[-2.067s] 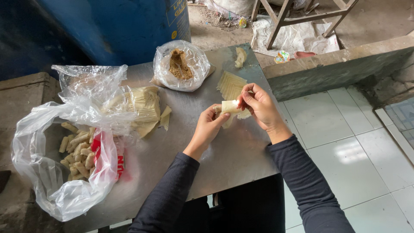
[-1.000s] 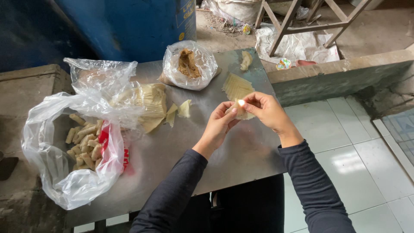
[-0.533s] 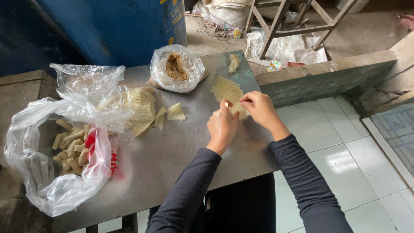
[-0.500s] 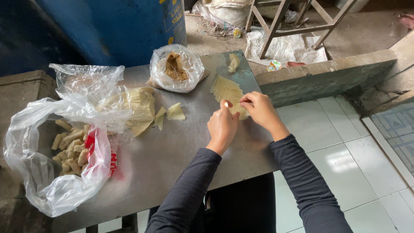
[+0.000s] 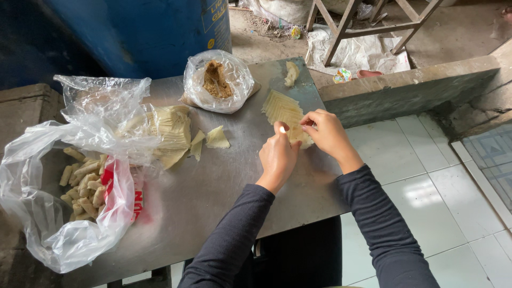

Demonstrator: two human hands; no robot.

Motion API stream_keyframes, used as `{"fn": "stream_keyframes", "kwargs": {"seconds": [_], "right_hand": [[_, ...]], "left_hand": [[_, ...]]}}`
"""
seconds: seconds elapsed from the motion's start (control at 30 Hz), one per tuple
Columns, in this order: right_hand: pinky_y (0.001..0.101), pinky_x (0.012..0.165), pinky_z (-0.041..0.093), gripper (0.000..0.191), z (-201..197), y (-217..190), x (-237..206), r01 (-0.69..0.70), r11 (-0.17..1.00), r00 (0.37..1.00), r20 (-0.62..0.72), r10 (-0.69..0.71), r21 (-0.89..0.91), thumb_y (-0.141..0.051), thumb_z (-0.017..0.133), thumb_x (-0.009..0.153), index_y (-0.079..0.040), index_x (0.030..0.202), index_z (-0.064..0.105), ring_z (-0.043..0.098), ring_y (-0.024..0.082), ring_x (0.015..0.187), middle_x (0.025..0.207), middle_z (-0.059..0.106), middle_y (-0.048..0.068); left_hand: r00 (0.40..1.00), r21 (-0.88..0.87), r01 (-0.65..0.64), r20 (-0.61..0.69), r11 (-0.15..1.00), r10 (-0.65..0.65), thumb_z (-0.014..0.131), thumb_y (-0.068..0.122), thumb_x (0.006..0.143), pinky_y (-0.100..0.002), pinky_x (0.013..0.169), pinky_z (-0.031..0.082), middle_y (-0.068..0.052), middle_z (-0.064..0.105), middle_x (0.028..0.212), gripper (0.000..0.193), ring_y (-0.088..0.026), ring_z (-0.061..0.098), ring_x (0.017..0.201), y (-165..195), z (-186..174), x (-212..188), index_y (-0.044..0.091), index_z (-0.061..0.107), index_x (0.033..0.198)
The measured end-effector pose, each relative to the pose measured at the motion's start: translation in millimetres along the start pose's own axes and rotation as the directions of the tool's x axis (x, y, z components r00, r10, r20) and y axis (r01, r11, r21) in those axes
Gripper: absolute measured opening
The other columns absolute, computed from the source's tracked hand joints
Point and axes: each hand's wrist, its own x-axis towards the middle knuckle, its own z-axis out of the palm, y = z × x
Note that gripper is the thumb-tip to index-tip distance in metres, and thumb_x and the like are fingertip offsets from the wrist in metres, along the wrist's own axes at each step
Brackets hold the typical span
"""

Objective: The person sits at a metal table and folds thin dough wrappers one at a time into closed triangular parcels, pressing the seams by hand and stacking the finished parcels on the table. Near the end, the person uses a small stick to scoop brown filling from a plastic-lined bag onto a folded wrapper.

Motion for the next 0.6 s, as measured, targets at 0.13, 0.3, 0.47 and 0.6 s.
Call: {"fn": "stream_keyframes", "kwargs": {"seconds": [0.13, 0.3, 0.47, 0.6], "right_hand": [[0.0360, 0.075, 0.056, 0.017, -2.7, 1.3, 1.4, 0.012, 1.000, 0.999, 0.031, -0.013, 0.016, -0.007, 0.075, 0.084, -0.002, 0.100, 0.074, 0.072, 0.025, 0.085, 0.093, 0.071, 0.013], [0.0388, 0.074, 0.054, 0.017, -2.4, 3.9, 5.5, -0.002, 0.999, 1.000, -0.027, 0.001, -0.033, -0.006, 0.068, 0.093, -0.005, 0.109, 0.073, 0.068, 0.029, 0.080, 0.101, 0.067, 0.015], [0.0442, 0.092, 0.050, 0.049, -3.4, 14.5, 36.4, 0.195, 0.942, 0.958, -0.153, -0.242, -0.273, 0.008, 0.056, 0.088, -0.010, 0.131, 0.072, 0.060, 0.036, 0.104, 0.112, 0.059, 0.017], [0.0466, 0.099, 0.045, 0.060, 4.9, 22.3, 58.7, 0.242, 0.906, 0.951, -0.102, -0.293, -0.348, 0.012, 0.053, 0.079, -0.014, 0.130, 0.073, 0.056, 0.038, 0.110, 0.120, 0.057, 0.016]], "left_hand": [[1.000, -0.013, 0.012, 0.018, 1.000, -0.012, 0.081, 0.026, 0.083, -0.051, 0.063, 0.055, -0.015, 0.072, 0.072, 0.053, -0.041, 0.072, 0.074, 0.3, -0.5, -0.6, 0.008, 0.047, 0.120], [0.999, 0.043, 0.030, 0.027, 0.999, -0.031, 0.083, 0.034, 0.082, -0.049, 0.064, 0.055, -0.017, 0.073, 0.082, 0.059, -0.040, 0.072, 0.077, 2.8, -2.9, -0.4, 0.007, 0.047, 0.121], [0.995, 0.092, -0.035, -0.094, 0.995, 0.044, 0.078, 0.033, 0.087, -0.048, 0.090, 0.051, -0.019, 0.060, 0.129, 0.063, -0.036, 0.060, 0.118, -5.5, -0.3, 1.0, 0.004, 0.048, 0.134], [0.993, 0.273, -0.047, -0.090, 0.961, 0.074, 0.070, 0.040, 0.087, -0.065, 0.113, 0.019, -0.024, 0.032, 0.157, 0.086, -0.038, 0.026, 0.147, -22.4, 15.4, 5.8, -0.006, 0.033, 0.151]]}}
